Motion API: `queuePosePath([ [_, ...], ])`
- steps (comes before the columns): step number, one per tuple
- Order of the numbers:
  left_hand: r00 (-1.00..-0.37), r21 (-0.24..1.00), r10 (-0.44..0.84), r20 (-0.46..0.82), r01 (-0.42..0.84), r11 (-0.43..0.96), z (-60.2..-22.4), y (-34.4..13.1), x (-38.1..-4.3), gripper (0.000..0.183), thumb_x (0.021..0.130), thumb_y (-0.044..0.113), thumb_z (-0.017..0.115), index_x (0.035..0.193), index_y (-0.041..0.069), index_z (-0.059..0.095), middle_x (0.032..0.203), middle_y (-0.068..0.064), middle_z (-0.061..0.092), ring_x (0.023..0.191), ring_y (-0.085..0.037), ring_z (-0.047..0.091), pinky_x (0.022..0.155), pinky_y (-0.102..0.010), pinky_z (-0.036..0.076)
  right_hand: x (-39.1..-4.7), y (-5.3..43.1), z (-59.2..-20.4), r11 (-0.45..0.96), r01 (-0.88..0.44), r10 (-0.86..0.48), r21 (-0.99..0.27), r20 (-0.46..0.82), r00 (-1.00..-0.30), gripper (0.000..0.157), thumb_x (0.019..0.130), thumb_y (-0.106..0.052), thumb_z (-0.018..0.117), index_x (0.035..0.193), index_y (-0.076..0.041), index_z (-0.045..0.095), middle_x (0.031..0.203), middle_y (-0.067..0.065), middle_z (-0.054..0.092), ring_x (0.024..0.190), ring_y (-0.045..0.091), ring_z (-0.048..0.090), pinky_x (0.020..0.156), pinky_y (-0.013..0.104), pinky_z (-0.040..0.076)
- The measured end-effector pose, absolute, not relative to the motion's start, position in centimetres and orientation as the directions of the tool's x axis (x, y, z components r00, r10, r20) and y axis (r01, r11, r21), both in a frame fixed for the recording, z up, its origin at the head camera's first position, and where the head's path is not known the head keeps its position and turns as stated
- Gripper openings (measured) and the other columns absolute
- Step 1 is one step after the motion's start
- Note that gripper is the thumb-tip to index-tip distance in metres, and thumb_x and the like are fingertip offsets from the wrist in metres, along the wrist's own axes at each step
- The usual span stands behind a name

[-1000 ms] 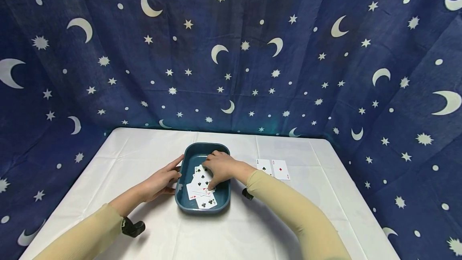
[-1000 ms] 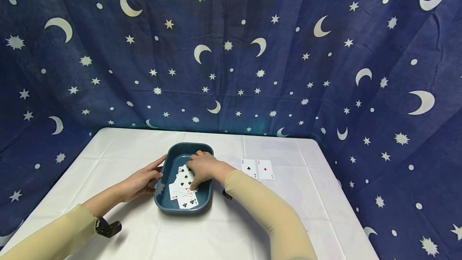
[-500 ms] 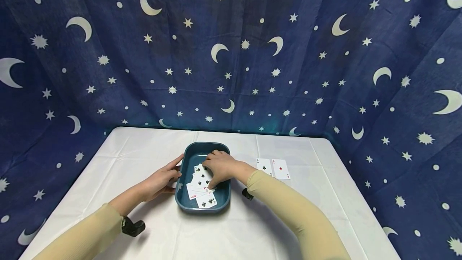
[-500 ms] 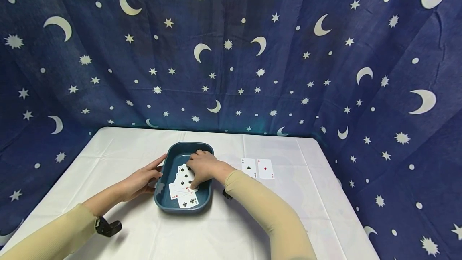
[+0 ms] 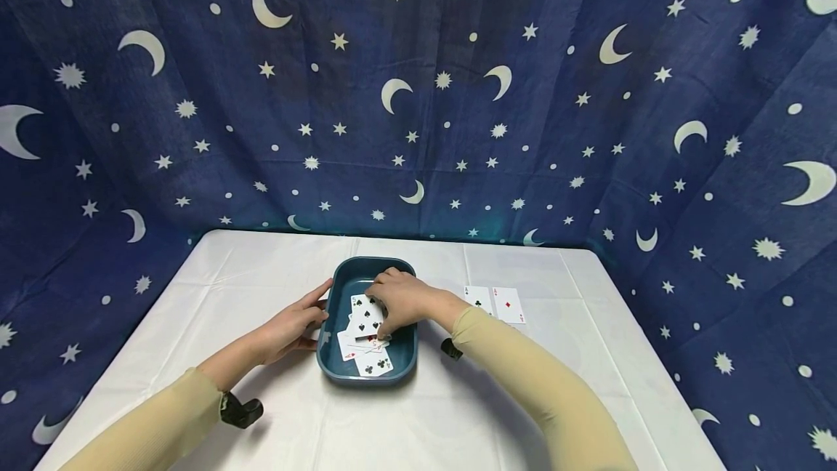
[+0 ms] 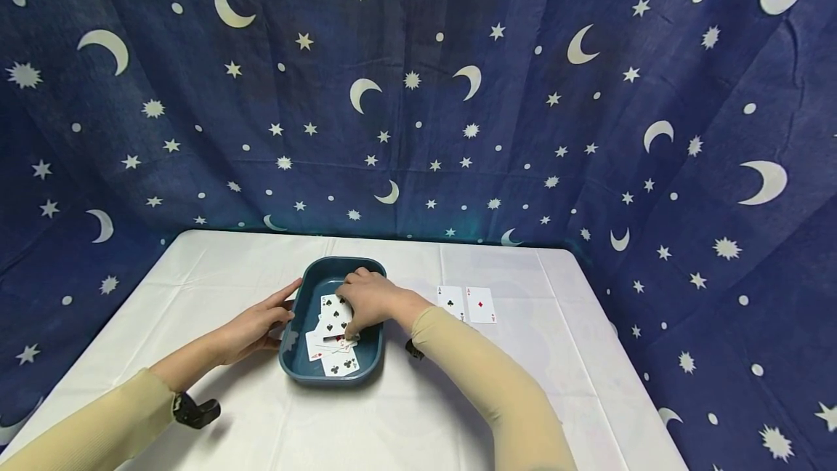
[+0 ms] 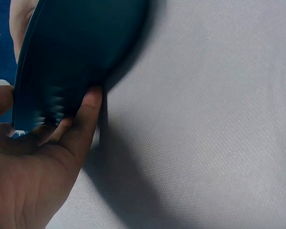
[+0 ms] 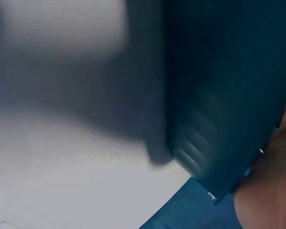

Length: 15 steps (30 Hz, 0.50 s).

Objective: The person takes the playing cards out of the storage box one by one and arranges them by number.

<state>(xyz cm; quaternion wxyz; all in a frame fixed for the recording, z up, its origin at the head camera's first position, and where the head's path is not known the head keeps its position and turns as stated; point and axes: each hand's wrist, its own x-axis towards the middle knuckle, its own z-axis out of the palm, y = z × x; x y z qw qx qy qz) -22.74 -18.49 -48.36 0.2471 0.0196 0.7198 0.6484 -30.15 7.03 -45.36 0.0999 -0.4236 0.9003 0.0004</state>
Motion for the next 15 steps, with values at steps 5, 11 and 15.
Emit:
queuePosePath([
  [5, -0.877, 0.944, 0.350, -0.328, -0.290, 0.156, -48.4, -18.5, -22.7, 0.076, 0.100, 0.013, 0.046, 0.166, 0.032, 0.012, 0.166, -0.024, 0.016, 0.126, -0.036, 0.048, 0.083, -0.046, 0.055, -29.9, 7.6, -44.4, 0.655, -0.743, -0.756, -0.139, -0.149, -0.638, 0.081, 0.077, -0.055, 0.083, 0.147, -0.023, 0.056, 0.142, 0.000, 0.053, 0.133, 0.020, 0.040, 0.112, 0.039, 0.034],
  [11, -0.878, 0.946, 0.353, -0.322, -0.285, 0.155, -48.5, -18.5, -22.8, 0.077, 0.100, 0.013, 0.046, 0.166, 0.032, 0.012, 0.166, -0.024, 0.016, 0.127, -0.036, 0.049, 0.084, -0.048, 0.055, -30.0, 8.7, -43.2, 0.654, -0.734, -0.756, -0.185, -0.108, -0.646, 0.081, 0.077, -0.053, 0.083, 0.147, -0.023, 0.055, 0.143, 0.001, 0.053, 0.135, 0.021, 0.040, 0.112, 0.041, 0.035],
  [15, -0.880, 0.948, 0.355, -0.316, -0.281, 0.146, -48.5, -18.6, -22.8, 0.077, 0.100, 0.013, 0.046, 0.166, 0.032, 0.011, 0.166, -0.024, 0.015, 0.124, -0.035, 0.051, 0.085, -0.048, 0.055, -30.1, 9.8, -42.3, 0.653, -0.728, -0.753, -0.207, -0.076, -0.654, 0.082, 0.077, -0.051, 0.083, 0.148, -0.023, 0.054, 0.143, 0.001, 0.053, 0.137, 0.021, 0.038, 0.113, 0.040, 0.034],
])
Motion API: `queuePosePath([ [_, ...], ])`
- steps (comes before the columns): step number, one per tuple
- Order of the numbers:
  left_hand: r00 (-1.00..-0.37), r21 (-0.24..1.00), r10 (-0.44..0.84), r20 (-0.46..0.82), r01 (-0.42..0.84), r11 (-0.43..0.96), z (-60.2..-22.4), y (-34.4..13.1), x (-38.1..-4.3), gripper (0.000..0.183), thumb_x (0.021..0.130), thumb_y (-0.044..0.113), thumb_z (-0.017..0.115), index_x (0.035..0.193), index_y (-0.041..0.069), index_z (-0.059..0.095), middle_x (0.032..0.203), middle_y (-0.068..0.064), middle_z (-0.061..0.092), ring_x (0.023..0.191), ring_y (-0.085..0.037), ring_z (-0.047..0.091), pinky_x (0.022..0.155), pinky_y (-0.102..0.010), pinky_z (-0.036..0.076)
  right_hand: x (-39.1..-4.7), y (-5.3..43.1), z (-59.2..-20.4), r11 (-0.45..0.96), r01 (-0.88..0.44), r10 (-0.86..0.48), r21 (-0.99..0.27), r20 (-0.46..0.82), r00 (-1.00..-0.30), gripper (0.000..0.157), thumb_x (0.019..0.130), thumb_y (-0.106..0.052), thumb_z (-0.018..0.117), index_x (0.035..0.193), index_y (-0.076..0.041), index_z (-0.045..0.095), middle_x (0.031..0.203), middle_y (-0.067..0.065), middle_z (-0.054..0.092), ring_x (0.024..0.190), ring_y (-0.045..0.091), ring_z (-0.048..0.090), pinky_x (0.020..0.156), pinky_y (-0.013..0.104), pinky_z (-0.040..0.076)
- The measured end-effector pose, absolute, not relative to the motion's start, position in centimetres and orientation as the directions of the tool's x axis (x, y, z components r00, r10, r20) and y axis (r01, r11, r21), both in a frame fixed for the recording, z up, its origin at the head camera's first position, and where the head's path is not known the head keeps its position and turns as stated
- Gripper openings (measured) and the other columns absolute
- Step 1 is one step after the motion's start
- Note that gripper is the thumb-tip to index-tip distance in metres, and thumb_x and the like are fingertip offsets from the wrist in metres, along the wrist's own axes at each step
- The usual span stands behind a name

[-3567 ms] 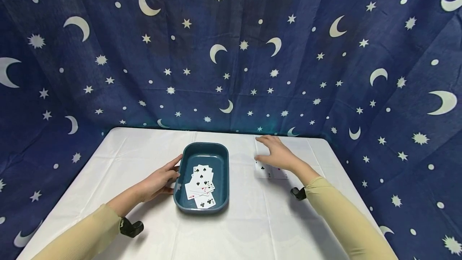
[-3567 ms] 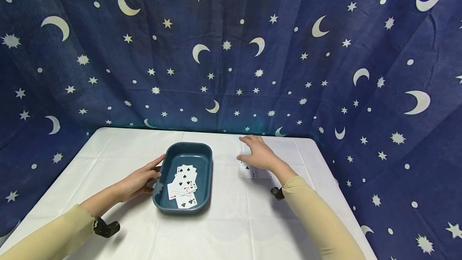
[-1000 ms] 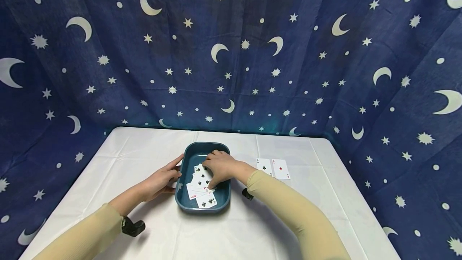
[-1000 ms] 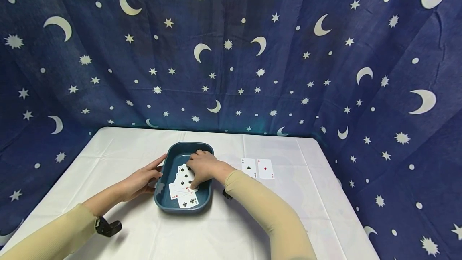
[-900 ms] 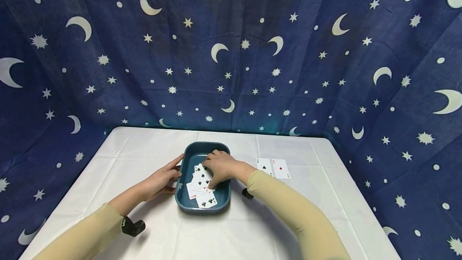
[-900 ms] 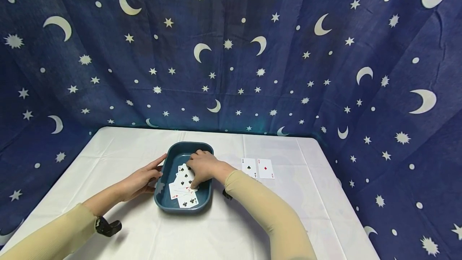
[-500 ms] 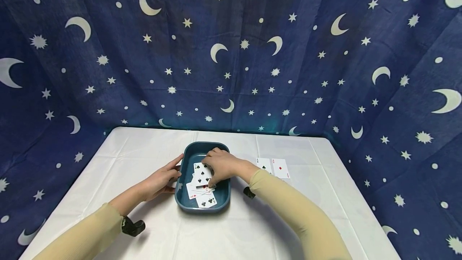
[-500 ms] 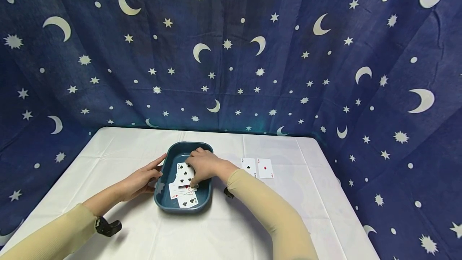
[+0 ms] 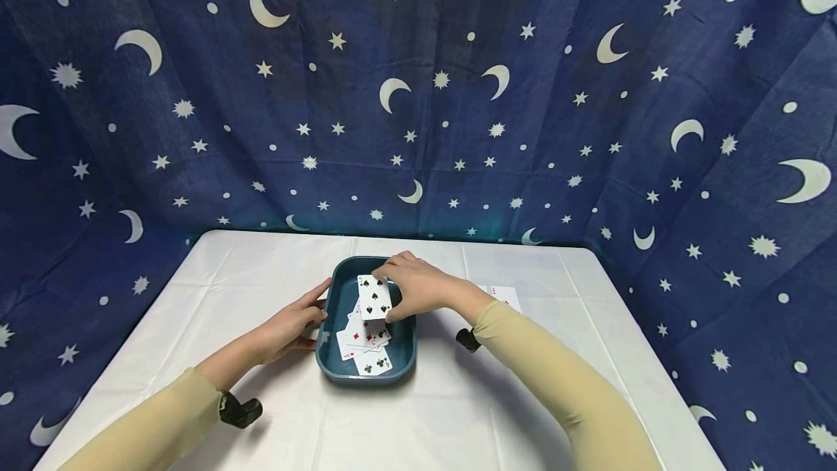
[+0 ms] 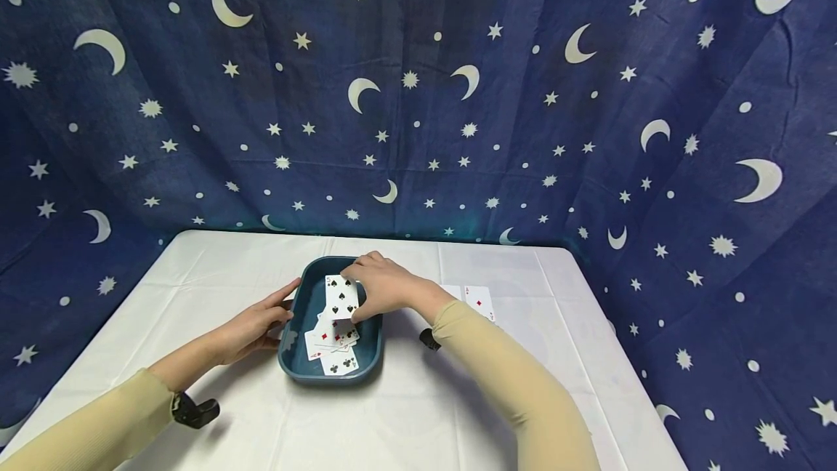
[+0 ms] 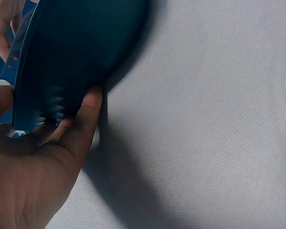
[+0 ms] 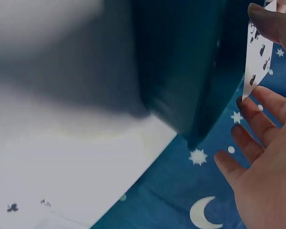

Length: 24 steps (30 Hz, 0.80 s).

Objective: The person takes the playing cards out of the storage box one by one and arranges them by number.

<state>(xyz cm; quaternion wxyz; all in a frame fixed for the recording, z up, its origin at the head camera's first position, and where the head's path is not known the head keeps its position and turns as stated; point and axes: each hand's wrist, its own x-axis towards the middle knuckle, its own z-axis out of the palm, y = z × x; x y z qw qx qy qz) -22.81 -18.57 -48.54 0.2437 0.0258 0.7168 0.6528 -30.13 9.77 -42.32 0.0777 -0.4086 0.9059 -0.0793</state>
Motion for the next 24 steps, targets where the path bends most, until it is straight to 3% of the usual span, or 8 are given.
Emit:
queuePosePath([
  [24, -0.895, 0.941, 0.301, -0.329, -0.285, 0.182, -48.7, -18.3, -22.9, 0.075, 0.100, 0.014, 0.047, 0.166, 0.031, 0.015, 0.165, -0.023, 0.021, 0.127, -0.035, 0.051, 0.086, -0.047, 0.056, -28.5, 21.5, -39.7, 0.741, -0.602, -0.632, -0.298, -0.006, -0.775, 0.084, 0.075, -0.044, 0.084, 0.147, -0.017, 0.053, 0.141, 0.000, 0.051, 0.137, 0.020, 0.037, 0.110, 0.044, 0.037],
])
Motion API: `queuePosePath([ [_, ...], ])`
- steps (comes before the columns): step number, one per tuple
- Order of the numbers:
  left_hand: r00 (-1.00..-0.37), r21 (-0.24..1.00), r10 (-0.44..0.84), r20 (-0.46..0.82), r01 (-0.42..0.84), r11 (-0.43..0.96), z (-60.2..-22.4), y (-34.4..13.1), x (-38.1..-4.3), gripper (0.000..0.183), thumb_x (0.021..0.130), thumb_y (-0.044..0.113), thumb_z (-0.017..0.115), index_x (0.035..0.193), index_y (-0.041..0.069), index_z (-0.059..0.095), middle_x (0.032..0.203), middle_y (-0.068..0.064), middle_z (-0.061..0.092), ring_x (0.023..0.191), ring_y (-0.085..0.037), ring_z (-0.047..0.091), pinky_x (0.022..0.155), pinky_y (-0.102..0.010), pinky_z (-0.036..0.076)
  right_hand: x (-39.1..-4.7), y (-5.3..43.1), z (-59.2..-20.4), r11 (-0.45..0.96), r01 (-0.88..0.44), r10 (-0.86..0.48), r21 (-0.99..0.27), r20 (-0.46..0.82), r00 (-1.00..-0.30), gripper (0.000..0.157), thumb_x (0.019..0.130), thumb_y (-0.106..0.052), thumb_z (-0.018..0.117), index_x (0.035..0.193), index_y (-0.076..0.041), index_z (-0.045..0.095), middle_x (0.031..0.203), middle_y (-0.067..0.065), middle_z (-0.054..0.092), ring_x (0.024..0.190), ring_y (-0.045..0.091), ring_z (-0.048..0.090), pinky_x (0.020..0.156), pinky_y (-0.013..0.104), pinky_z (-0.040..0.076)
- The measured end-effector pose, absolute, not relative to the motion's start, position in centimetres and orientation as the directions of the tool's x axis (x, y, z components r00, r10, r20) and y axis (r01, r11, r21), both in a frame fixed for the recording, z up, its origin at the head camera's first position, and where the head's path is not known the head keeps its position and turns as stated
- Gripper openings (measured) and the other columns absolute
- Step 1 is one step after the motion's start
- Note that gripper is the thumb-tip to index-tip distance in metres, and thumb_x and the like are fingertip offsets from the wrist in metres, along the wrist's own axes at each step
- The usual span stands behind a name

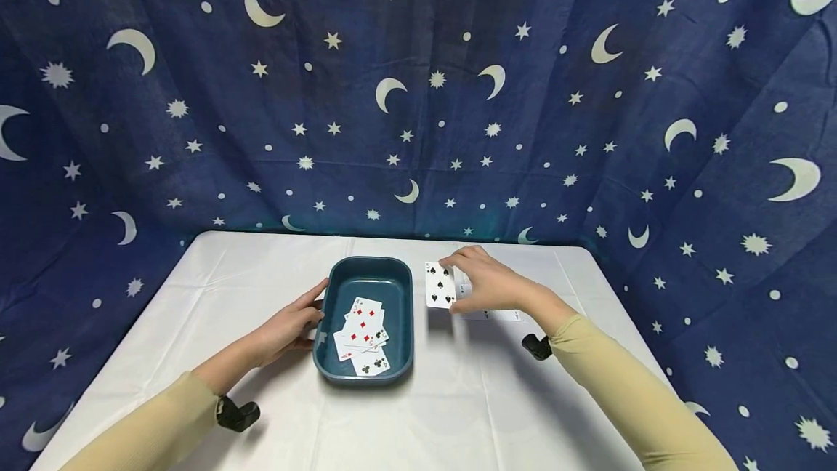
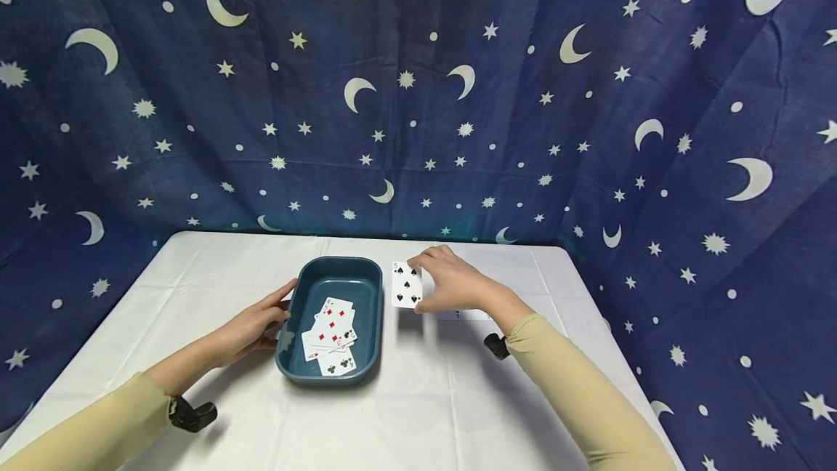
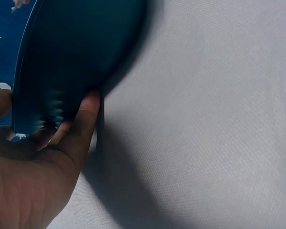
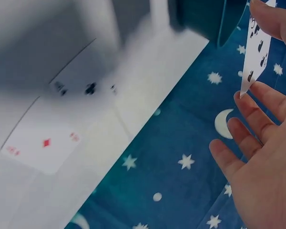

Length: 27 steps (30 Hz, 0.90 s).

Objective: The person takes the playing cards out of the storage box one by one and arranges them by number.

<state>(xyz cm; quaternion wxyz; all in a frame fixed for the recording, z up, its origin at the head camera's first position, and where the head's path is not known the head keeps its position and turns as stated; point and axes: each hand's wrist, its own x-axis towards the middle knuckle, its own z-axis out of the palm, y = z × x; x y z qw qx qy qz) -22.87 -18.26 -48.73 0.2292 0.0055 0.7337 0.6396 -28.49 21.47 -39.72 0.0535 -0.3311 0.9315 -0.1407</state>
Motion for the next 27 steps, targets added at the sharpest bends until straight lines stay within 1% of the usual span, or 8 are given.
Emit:
queuePosePath([
  [8, -0.898, 0.936, 0.282, -0.337, -0.289, 0.199, -48.9, -18.2, -23.0, 0.074, 0.100, 0.015, 0.047, 0.166, 0.032, 0.016, 0.166, -0.022, 0.021, 0.130, -0.035, 0.049, 0.088, -0.049, 0.055, -27.5, 25.1, -40.4, 0.777, -0.559, -0.585, -0.290, -0.005, -0.811, 0.084, 0.074, -0.043, 0.086, 0.146, -0.015, 0.054, 0.143, 0.002, 0.050, 0.140, 0.022, 0.035, 0.110, 0.046, 0.038],
  [13, -0.893, 0.936, 0.297, -0.339, -0.290, 0.198, -48.8, -18.1, -22.8, 0.074, 0.101, 0.015, 0.046, 0.166, 0.032, 0.015, 0.166, -0.023, 0.019, 0.132, -0.037, 0.047, 0.090, -0.050, 0.055, -26.6, 26.8, -40.9, 0.772, -0.570, -0.588, -0.283, 0.025, -0.809, 0.083, 0.073, -0.037, 0.087, 0.144, -0.010, 0.055, 0.140, 0.007, 0.052, 0.136, 0.028, 0.039, 0.109, 0.048, 0.038],
  [19, -0.894, 0.939, 0.299, -0.334, -0.287, 0.189, -48.8, -18.2, -22.8, 0.073, 0.102, 0.015, 0.045, 0.166, 0.032, 0.015, 0.166, -0.023, 0.019, 0.134, -0.038, 0.047, 0.090, -0.050, 0.055, -25.6, 28.2, -41.9, 0.789, -0.563, -0.578, -0.244, 0.015, -0.816, 0.081, 0.074, -0.035, 0.087, 0.143, -0.009, 0.056, 0.139, 0.009, 0.053, 0.134, 0.030, 0.041, 0.107, 0.049, 0.039],
  [24, -0.895, 0.940, 0.299, -0.331, -0.285, 0.187, -48.9, -18.3, -22.7, 0.072, 0.102, 0.015, 0.044, 0.166, 0.032, 0.015, 0.166, -0.022, 0.019, 0.136, -0.040, 0.046, 0.090, -0.051, 0.054, -24.8, 28.8, -43.1, 0.793, -0.559, -0.575, -0.244, 0.007, -0.818, 0.081, 0.072, -0.031, 0.089, 0.144, -0.010, 0.056, 0.138, 0.008, 0.054, 0.131, 0.030, 0.044, 0.106, 0.050, 0.040],
  [27, -0.895, 0.942, 0.304, -0.327, -0.281, 0.185, -48.9, -18.2, -22.7, 0.072, 0.102, 0.015, 0.044, 0.166, 0.032, 0.015, 0.166, -0.022, 0.019, 0.136, -0.040, 0.046, 0.091, -0.051, 0.054, -24.4, 29.0, -44.0, 0.796, -0.557, -0.574, -0.236, -0.004, -0.819, 0.083, 0.072, -0.030, 0.090, 0.145, -0.009, 0.056, 0.139, 0.009, 0.054, 0.132, 0.030, 0.043, 0.107, 0.050, 0.040],
])
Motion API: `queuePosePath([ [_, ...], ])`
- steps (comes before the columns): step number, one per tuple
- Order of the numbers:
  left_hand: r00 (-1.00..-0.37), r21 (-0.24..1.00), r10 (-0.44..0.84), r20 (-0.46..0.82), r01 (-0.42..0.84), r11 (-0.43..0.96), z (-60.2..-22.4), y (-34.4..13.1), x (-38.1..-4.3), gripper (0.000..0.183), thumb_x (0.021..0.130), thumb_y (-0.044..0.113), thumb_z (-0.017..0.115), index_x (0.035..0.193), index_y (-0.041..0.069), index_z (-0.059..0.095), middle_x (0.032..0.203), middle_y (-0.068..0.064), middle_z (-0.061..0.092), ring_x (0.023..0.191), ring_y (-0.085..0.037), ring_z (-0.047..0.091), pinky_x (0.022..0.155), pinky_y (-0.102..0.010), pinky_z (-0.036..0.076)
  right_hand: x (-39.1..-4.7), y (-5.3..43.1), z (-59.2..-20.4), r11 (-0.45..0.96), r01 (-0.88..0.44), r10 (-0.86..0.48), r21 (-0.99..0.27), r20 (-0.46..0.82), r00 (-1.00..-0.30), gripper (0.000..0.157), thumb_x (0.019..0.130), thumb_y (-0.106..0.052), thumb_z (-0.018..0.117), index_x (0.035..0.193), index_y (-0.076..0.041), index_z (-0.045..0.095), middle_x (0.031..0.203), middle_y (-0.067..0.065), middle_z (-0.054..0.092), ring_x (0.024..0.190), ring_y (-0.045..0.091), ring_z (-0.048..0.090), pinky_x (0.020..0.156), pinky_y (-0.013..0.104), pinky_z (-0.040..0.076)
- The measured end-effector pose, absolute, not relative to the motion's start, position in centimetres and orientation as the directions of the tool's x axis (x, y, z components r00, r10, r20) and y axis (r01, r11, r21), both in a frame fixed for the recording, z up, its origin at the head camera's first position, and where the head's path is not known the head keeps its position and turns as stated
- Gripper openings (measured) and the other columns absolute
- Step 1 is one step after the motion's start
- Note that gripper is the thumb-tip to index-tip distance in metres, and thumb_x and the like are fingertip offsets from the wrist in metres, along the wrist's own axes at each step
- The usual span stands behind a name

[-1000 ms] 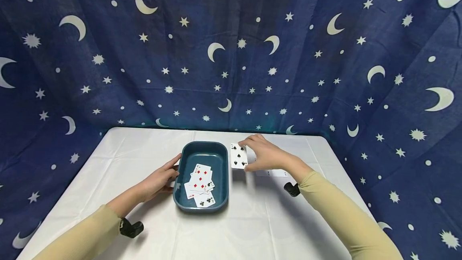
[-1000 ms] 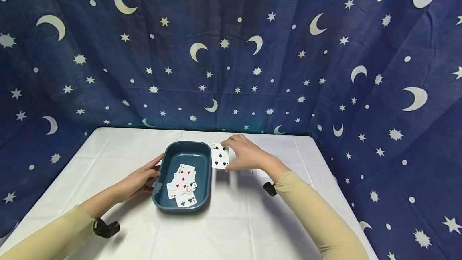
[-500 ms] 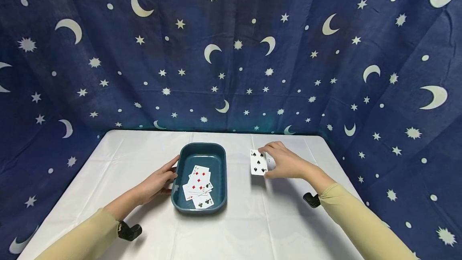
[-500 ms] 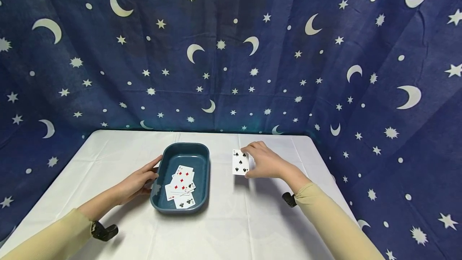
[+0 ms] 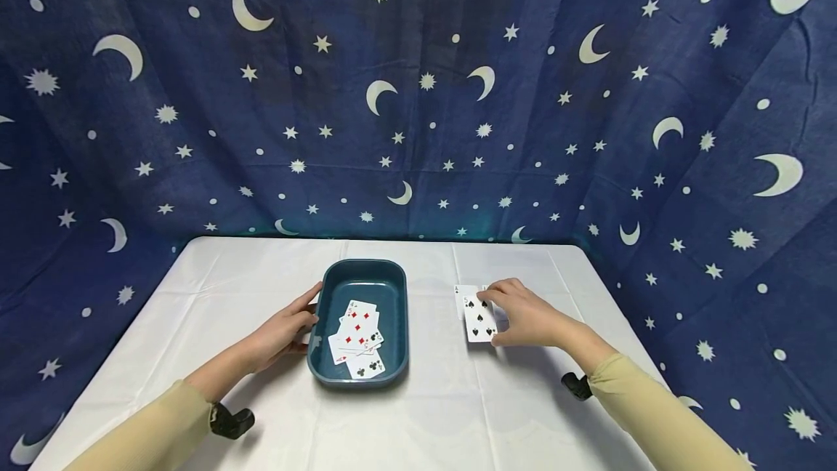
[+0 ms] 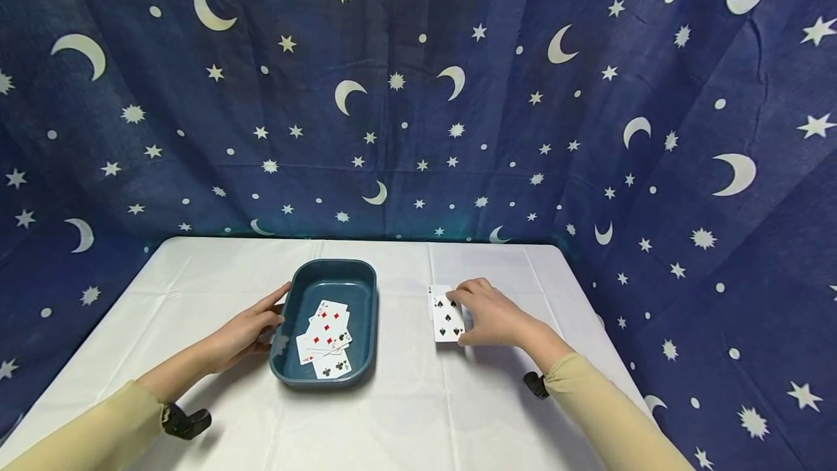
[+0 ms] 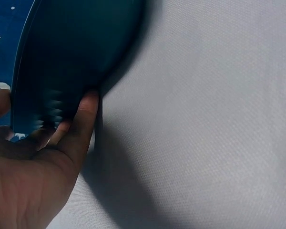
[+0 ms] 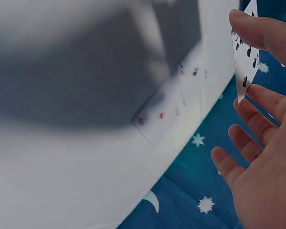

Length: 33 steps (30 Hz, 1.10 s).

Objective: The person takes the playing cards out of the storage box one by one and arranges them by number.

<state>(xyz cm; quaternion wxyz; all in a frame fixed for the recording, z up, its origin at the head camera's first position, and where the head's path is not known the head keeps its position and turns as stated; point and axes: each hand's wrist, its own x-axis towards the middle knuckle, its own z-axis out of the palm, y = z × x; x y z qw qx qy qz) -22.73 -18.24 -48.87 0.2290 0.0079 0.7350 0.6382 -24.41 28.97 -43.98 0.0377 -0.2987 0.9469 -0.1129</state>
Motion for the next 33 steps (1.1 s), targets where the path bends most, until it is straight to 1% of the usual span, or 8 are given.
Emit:
queuePosePath([
  [4, -0.894, 0.945, 0.315, -0.319, -0.276, 0.174, -48.8, -18.2, -22.7, 0.072, 0.102, 0.014, 0.044, 0.166, 0.031, 0.015, 0.166, -0.023, 0.019, 0.137, -0.041, 0.044, 0.091, -0.052, 0.054, -24.0, 29.0, -44.9, 0.800, -0.559, -0.577, -0.217, -0.026, -0.816, 0.083, 0.073, -0.031, 0.090, 0.146, -0.009, 0.056, 0.140, 0.008, 0.054, 0.133, 0.031, 0.043, 0.107, 0.051, 0.040],
  [9, -0.894, 0.947, 0.320, -0.314, -0.273, 0.168, -48.8, -18.3, -22.6, 0.072, 0.102, 0.014, 0.044, 0.166, 0.030, 0.014, 0.166, -0.024, 0.019, 0.139, -0.042, 0.042, 0.090, -0.051, 0.054, -23.6, 28.9, -45.7, 0.805, -0.554, -0.574, -0.212, -0.041, -0.818, 0.084, 0.071, -0.032, 0.089, 0.145, -0.009, 0.057, 0.137, 0.006, 0.056, 0.130, 0.029, 0.045, 0.106, 0.050, 0.040],
  [22, -0.894, 0.946, 0.315, -0.318, -0.275, 0.173, -48.9, -18.3, -22.7, 0.072, 0.103, 0.015, 0.043, 0.166, 0.031, 0.014, 0.166, -0.023, 0.019, 0.141, -0.042, 0.040, 0.090, -0.051, 0.054, -22.6, 28.9, -47.0, 0.804, -0.546, -0.580, -0.234, -0.106, -0.808, 0.082, 0.070, -0.034, 0.088, 0.143, -0.010, 0.059, 0.134, 0.005, 0.056, 0.128, 0.029, 0.045, 0.105, 0.051, 0.041],
  [28, -0.892, 0.944, 0.318, -0.321, -0.277, 0.178, -48.8, -18.3, -22.7, 0.071, 0.103, 0.015, 0.042, 0.166, 0.032, 0.014, 0.166, -0.023, 0.019, 0.141, -0.043, 0.040, 0.092, -0.052, 0.054, -22.4, 28.8, -47.2, 0.804, -0.554, -0.583, -0.215, -0.106, -0.806, 0.082, 0.070, -0.035, 0.089, 0.143, -0.011, 0.060, 0.131, 0.003, 0.057, 0.124, 0.026, 0.047, 0.102, 0.049, 0.043],
  [33, -0.891, 0.942, 0.315, -0.328, -0.281, 0.187, -48.8, -18.3, -22.8, 0.071, 0.103, 0.016, 0.042, 0.166, 0.031, 0.013, 0.166, -0.023, 0.019, 0.139, -0.043, 0.042, 0.093, -0.053, 0.053, -22.4, 29.0, -47.6, 0.800, -0.565, -0.590, -0.204, -0.096, -0.801, 0.082, 0.070, -0.037, 0.090, 0.142, -0.010, 0.061, 0.129, 0.004, 0.058, 0.122, 0.026, 0.048, 0.101, 0.048, 0.044],
])
